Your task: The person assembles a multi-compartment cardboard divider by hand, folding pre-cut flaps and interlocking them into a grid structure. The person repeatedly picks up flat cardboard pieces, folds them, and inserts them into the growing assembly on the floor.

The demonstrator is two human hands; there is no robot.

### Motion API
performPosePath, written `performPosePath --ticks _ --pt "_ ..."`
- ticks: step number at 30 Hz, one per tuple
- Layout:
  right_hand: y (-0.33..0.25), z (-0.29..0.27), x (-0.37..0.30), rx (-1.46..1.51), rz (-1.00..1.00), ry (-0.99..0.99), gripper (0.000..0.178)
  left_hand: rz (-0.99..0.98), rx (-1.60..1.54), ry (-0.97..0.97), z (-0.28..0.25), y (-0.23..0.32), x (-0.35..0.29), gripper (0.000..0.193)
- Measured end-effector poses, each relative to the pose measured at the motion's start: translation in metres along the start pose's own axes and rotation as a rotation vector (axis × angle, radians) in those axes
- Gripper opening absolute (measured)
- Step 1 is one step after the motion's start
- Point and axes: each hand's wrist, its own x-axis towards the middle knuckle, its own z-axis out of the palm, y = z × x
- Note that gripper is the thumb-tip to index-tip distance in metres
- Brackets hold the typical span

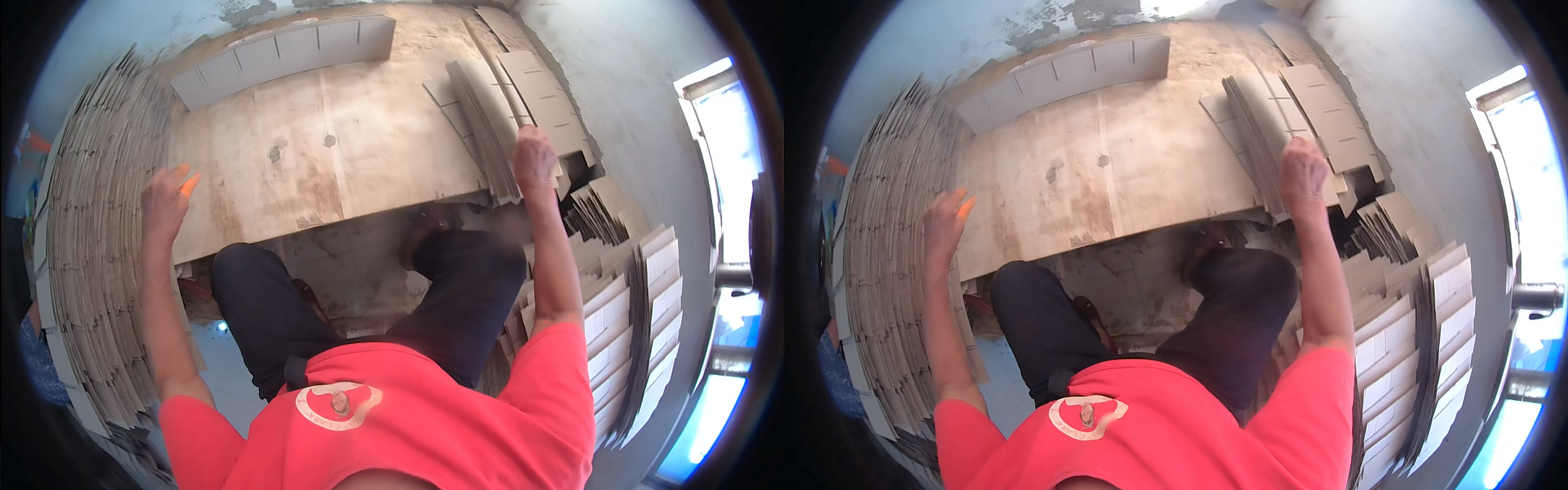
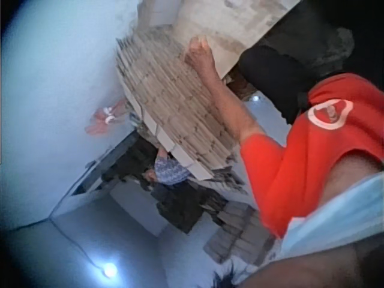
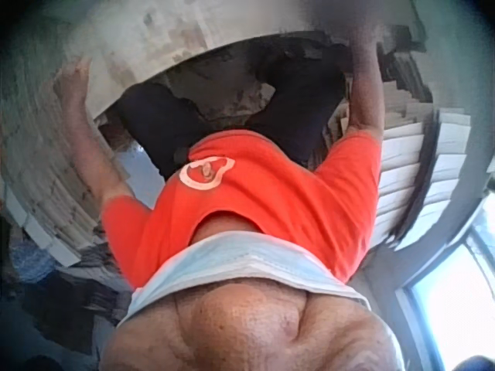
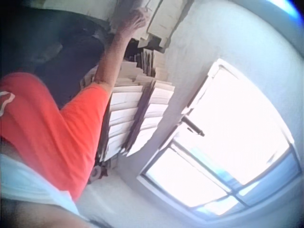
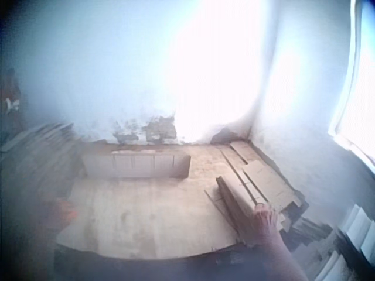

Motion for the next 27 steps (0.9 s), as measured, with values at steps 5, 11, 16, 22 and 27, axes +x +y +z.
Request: performPosePath --ticks 5,11,16,22,27 --pt "-0.037 -0.069 0.037 0.551 0.193 0.231 0.026 0.066 -0.111 0.136 0.057 0.024 0.076 0.03" --pt "-0.111 -0.053 0.056 0.859 0.248 0.291 0.026 0.162 -0.18 0.139 0.128 0.062 0.203 0.053" --pt "-0.135 -0.028 0.075 0.983 0.329 0.228 0.027 0.264 -0.076 0.218 0.176 0.086 0.279 0.066" --pt "-0.137 0.003 0.093 0.939 0.381 0.191 0.027 0.188 0.017 0.137 0.229 0.099 0.333 0.06" --pt "-0.135 0.014 0.097 0.913 0.338 0.211 0.028 0.245 -0.007 0.211 0.25 0.086 0.355 0.041"
